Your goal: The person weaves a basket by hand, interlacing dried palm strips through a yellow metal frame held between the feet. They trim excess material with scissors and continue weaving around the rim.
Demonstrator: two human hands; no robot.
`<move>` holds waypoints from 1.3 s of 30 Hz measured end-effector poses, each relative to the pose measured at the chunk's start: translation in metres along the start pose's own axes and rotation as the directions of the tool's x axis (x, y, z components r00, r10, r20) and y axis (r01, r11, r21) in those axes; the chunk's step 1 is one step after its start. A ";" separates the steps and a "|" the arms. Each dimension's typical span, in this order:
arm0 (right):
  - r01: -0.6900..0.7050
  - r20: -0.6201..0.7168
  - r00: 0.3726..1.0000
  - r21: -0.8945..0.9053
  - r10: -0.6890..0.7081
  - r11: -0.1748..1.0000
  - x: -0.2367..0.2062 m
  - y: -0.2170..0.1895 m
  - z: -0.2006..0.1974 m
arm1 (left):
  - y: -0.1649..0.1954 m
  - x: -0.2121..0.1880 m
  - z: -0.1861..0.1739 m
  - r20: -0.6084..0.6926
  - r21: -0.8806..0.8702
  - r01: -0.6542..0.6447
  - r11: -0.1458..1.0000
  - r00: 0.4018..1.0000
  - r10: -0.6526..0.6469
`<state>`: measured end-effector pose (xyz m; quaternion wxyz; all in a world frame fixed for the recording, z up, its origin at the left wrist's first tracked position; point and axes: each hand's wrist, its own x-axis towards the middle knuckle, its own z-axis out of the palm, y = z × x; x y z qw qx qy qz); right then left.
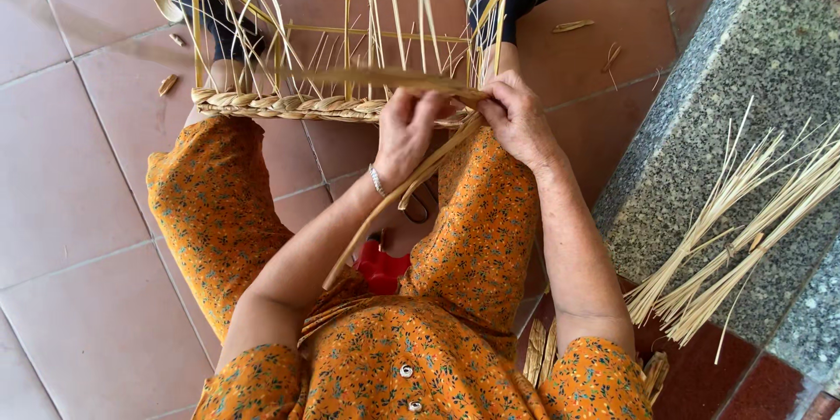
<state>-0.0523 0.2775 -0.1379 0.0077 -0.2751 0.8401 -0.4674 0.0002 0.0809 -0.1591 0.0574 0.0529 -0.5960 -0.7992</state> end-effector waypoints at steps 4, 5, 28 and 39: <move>-0.243 0.026 0.970 -0.005 0.243 0.970 0.005 -0.005 0.004 | 0.014 -0.045 0.004 0.099 -0.307 0.386 0.870 0.922 -0.374; -0.338 0.041 0.941 0.013 0.337 0.941 0.006 -0.006 0.005 | 0.018 -0.053 0.008 0.163 -0.130 0.306 0.943 0.945 -0.284; -0.255 -0.166 0.953 0.020 0.255 0.967 -0.013 0.004 0.022 | 0.009 -0.012 -0.022 0.515 0.831 -0.537 0.146 0.841 0.165; -0.126 -0.313 0.947 -0.163 0.070 0.979 0.000 -0.012 0.031 | -0.005 -0.005 -0.033 0.464 0.797 -0.537 0.275 0.837 0.290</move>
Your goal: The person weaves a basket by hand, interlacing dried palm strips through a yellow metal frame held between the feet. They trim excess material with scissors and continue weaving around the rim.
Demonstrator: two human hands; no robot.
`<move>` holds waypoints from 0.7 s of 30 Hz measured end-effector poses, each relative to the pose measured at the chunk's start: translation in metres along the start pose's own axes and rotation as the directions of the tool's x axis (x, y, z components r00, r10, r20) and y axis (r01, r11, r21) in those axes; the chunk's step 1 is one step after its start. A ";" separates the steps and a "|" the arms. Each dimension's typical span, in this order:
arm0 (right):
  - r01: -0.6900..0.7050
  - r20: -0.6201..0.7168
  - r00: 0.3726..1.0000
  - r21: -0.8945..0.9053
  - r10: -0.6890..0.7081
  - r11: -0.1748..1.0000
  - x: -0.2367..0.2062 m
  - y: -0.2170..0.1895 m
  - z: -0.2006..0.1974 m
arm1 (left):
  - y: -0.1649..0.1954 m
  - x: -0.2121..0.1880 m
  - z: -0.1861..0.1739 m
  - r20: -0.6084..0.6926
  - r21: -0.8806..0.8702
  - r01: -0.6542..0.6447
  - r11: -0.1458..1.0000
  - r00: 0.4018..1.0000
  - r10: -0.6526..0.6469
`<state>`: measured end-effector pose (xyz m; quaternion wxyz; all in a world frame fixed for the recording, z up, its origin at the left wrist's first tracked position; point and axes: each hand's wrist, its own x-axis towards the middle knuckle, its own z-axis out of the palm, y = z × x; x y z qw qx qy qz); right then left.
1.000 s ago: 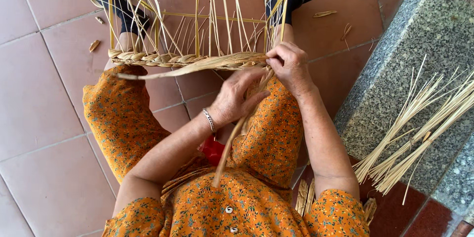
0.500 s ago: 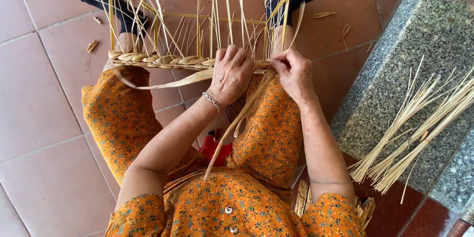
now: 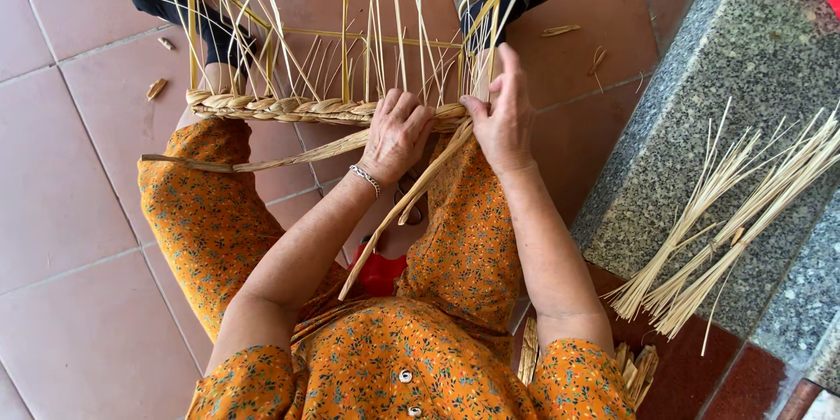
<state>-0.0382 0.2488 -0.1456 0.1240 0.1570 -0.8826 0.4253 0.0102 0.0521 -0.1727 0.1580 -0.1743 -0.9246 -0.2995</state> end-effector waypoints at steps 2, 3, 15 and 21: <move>0.258 -0.019 0.964 -0.163 -0.264 0.952 0.001 -0.001 0.010 | 0.004 -0.002 -0.005 0.039 0.043 -0.010 0.999 0.999 0.008; 0.250 0.037 0.968 -0.182 -0.247 0.951 0.001 0.000 0.015 | 0.006 -0.004 -0.008 0.062 0.064 -0.013 0.998 0.998 0.009; -0.086 0.365 0.931 0.227 -0.003 0.970 0.012 -0.012 -0.034 | 0.009 -0.005 0.009 0.356 -0.216 0.256 0.942 0.919 -0.168; -0.017 0.428 0.903 0.130 -0.040 0.991 0.010 -0.021 -0.041 | 0.000 0.021 0.002 -0.156 -0.318 -0.053 0.947 0.988 0.003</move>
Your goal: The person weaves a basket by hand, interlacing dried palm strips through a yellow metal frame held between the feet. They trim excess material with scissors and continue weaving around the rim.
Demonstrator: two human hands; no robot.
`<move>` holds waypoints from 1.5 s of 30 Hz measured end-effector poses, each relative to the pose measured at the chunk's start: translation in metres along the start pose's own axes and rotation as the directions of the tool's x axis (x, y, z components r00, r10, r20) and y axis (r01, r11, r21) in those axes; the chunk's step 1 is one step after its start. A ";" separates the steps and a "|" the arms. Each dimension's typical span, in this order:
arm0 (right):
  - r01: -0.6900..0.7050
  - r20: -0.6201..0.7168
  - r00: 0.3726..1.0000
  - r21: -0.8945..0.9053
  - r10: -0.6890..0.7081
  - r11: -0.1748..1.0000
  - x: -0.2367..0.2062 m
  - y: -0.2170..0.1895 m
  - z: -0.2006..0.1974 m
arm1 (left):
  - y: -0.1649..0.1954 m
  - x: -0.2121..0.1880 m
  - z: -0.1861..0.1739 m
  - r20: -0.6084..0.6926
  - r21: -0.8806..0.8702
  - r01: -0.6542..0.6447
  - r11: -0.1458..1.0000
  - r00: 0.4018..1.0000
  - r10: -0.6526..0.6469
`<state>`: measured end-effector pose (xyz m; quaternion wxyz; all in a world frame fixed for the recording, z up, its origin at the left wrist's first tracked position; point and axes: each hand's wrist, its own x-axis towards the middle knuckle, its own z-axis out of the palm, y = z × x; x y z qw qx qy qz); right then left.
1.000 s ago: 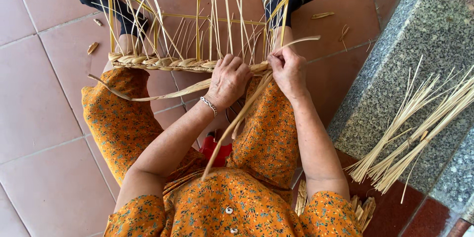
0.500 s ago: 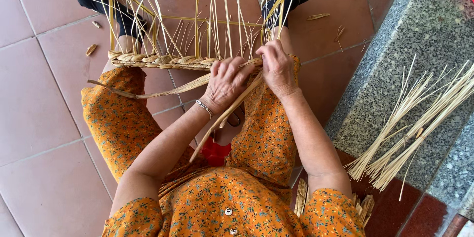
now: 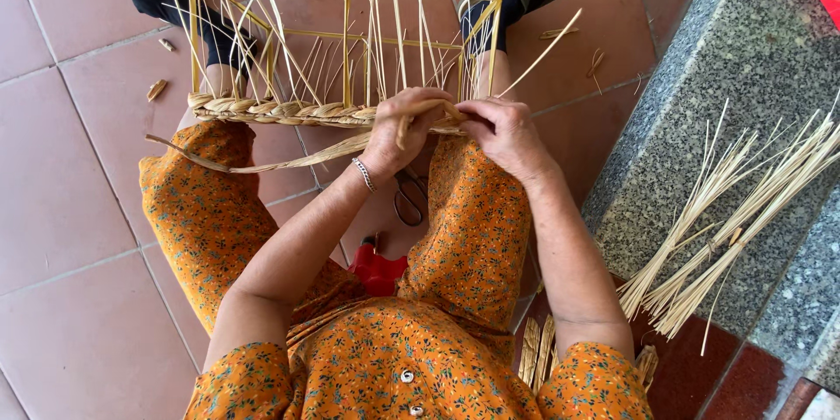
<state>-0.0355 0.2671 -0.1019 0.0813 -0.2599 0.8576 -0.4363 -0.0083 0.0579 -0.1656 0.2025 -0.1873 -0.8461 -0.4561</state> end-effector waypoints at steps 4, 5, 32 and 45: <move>-0.056 -0.116 0.992 -0.018 0.054 0.998 0.000 0.008 0.016 | 0.007 0.004 -0.013 0.175 -0.117 0.425 0.898 0.899 -0.402; -0.098 -0.111 0.989 0.013 0.098 0.995 -0.001 0.011 0.017 | 0.007 0.006 -0.013 0.211 -0.026 0.458 0.889 0.871 -0.443; 0.090 -0.114 0.988 -0.157 -0.109 0.984 0.005 0.003 0.023 | 0.007 -0.005 -0.052 0.154 0.533 -0.077 0.843 0.988 -0.007; -0.177 -0.297 0.932 0.127 0.208 0.976 0.014 0.011 0.042 | -0.017 -0.017 -0.040 0.160 0.201 0.094 0.975 0.979 -0.127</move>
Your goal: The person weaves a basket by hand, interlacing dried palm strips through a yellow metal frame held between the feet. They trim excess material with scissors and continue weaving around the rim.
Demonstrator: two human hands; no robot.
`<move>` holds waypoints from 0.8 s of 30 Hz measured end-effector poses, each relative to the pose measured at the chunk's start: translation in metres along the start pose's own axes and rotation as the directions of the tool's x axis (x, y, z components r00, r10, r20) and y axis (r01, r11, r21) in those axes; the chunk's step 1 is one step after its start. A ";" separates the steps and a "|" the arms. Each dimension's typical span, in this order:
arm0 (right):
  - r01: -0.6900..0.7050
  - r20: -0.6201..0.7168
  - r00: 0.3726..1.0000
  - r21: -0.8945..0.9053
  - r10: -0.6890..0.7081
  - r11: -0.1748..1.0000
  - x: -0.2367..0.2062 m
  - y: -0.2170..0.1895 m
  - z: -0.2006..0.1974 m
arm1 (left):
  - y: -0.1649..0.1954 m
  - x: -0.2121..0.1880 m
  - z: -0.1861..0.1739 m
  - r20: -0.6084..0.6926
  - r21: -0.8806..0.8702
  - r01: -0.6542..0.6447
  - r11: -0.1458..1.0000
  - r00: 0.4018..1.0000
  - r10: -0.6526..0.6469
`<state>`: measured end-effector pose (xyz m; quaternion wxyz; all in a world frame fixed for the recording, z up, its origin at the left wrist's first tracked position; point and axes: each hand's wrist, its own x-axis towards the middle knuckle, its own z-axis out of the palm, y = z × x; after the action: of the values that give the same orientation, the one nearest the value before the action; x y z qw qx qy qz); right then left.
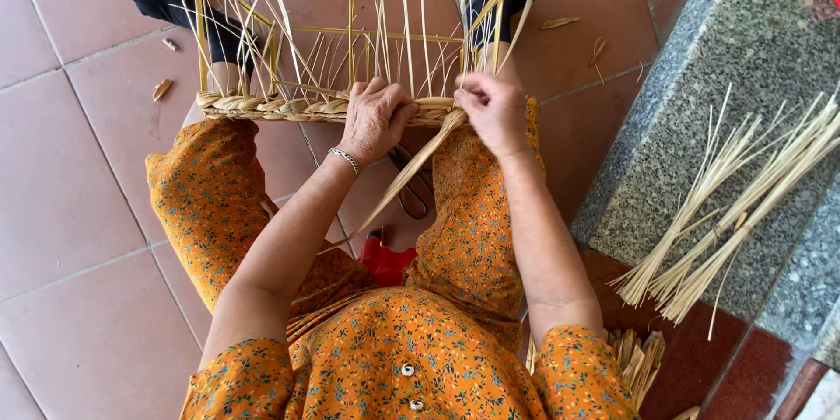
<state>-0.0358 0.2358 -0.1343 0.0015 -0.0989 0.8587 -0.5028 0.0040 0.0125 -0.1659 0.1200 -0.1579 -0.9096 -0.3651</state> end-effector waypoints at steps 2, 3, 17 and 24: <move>-0.107 0.048 0.994 0.534 0.096 0.839 -0.012 0.003 -0.026 | 0.002 0.001 0.001 -0.032 -0.017 -0.017 1.000 0.999 0.017; -0.082 -0.041 0.991 0.569 0.128 0.818 -0.025 0.005 -0.041 | 0.003 0.002 0.001 -0.047 -0.030 -0.024 0.999 0.999 0.022; -0.339 -0.399 0.631 0.629 0.665 0.700 -0.261 0.049 -0.113 | 0.020 0.022 -0.005 -0.047 -0.010 0.025 1.000 0.999 -0.026; -0.288 -0.464 0.749 0.415 0.473 0.863 -0.247 0.036 -0.095 | 0.031 0.023 -0.011 -0.057 -0.056 0.040 0.998 0.997 -0.043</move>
<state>0.1901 0.3774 -0.1426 -0.1259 0.2310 0.7311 -0.6294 -0.0044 0.0306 -0.1306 0.1345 -0.1315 -0.8984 -0.3968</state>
